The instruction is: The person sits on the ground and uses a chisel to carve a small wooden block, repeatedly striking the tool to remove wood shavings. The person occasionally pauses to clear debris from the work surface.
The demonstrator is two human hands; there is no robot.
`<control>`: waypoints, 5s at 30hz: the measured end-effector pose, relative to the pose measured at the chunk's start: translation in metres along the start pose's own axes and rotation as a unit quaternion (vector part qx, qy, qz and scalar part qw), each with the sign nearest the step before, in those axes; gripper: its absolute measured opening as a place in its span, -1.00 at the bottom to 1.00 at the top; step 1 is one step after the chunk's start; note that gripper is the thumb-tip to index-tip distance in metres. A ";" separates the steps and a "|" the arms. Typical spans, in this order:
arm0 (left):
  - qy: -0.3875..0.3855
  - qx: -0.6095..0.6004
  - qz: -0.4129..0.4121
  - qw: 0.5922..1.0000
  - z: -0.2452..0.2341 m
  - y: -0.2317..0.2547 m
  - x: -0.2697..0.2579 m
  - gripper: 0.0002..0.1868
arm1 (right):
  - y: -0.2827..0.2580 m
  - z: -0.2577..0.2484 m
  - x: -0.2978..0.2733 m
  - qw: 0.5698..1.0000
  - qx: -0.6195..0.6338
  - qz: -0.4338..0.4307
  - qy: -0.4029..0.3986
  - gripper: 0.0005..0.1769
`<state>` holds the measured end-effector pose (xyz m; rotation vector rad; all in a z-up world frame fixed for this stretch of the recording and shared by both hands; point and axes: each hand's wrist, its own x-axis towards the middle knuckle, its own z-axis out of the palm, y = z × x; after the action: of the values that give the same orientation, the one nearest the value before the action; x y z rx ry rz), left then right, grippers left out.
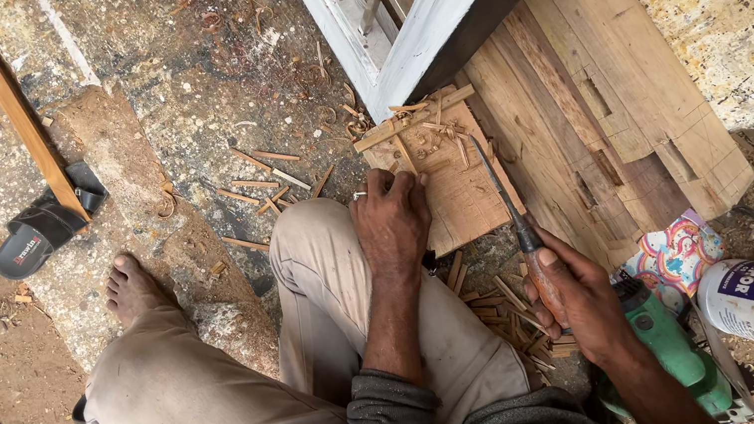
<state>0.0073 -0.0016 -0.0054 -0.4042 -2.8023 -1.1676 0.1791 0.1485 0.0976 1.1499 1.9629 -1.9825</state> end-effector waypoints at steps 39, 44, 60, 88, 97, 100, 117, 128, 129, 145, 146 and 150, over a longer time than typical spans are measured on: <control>0.006 0.012 -0.006 1.000 -0.010 0.006 0.005 -0.60 | -0.003 0.057 0.007 0.800 -0.561 -0.210 0.037 -0.38; 0.001 -0.003 -0.011 1.000 -0.012 0.008 0.007 -0.57 | -0.006 0.064 0.031 0.789 -0.585 -0.185 0.028 -0.38; 0.021 -0.020 -0.030 0.999 -0.002 0.001 0.005 -0.68 | -0.026 0.058 0.014 0.812 -0.557 -0.172 0.005 -0.39; -0.002 -0.035 -0.021 0.999 -0.011 0.007 0.008 -0.84 | -0.013 0.013 -0.005 0.916 -0.393 -0.053 0.056 -0.37; -0.031 0.016 -0.030 0.999 -0.021 0.013 0.008 -0.51 | -0.021 0.027 -0.012 0.870 -0.436 -0.228 0.031 -0.41; -0.021 0.022 -0.017 0.999 -0.016 0.009 0.007 -0.49 | -0.021 0.034 -0.009 0.853 -0.488 -0.179 0.038 -0.40; -0.026 0.009 -0.031 0.999 -0.003 0.004 0.004 -0.57 | 0.007 0.057 0.013 0.814 -0.573 -0.097 -0.001 -0.32; -0.020 0.009 -0.030 0.999 -0.006 0.008 0.007 -0.61 | -0.003 0.066 0.031 0.818 -0.563 -0.121 -0.012 -0.33; -0.014 0.018 -0.022 1.000 -0.006 0.007 0.007 -0.60 | -0.005 0.068 0.030 0.815 -0.563 -0.134 -0.008 -0.33; 0.076 -0.185 -0.007 0.980 0.001 -0.013 0.009 -0.58 | 0.011 0.018 0.040 0.992 -0.053 -0.024 -0.111 -0.46; 0.096 -0.210 -0.006 0.973 0.002 -0.015 0.009 -0.69 | 0.023 0.002 0.031 0.993 -0.062 -0.009 -0.102 -0.50; 0.128 -0.409 -0.137 0.893 -0.001 -0.022 0.002 -0.87 | 0.078 -0.063 -0.006 0.914 -0.396 -0.079 0.041 -0.63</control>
<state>-0.0007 -0.0169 -0.0195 0.1233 -2.0559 -2.2478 0.2545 0.1913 0.0466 0.8693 2.5738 -0.9646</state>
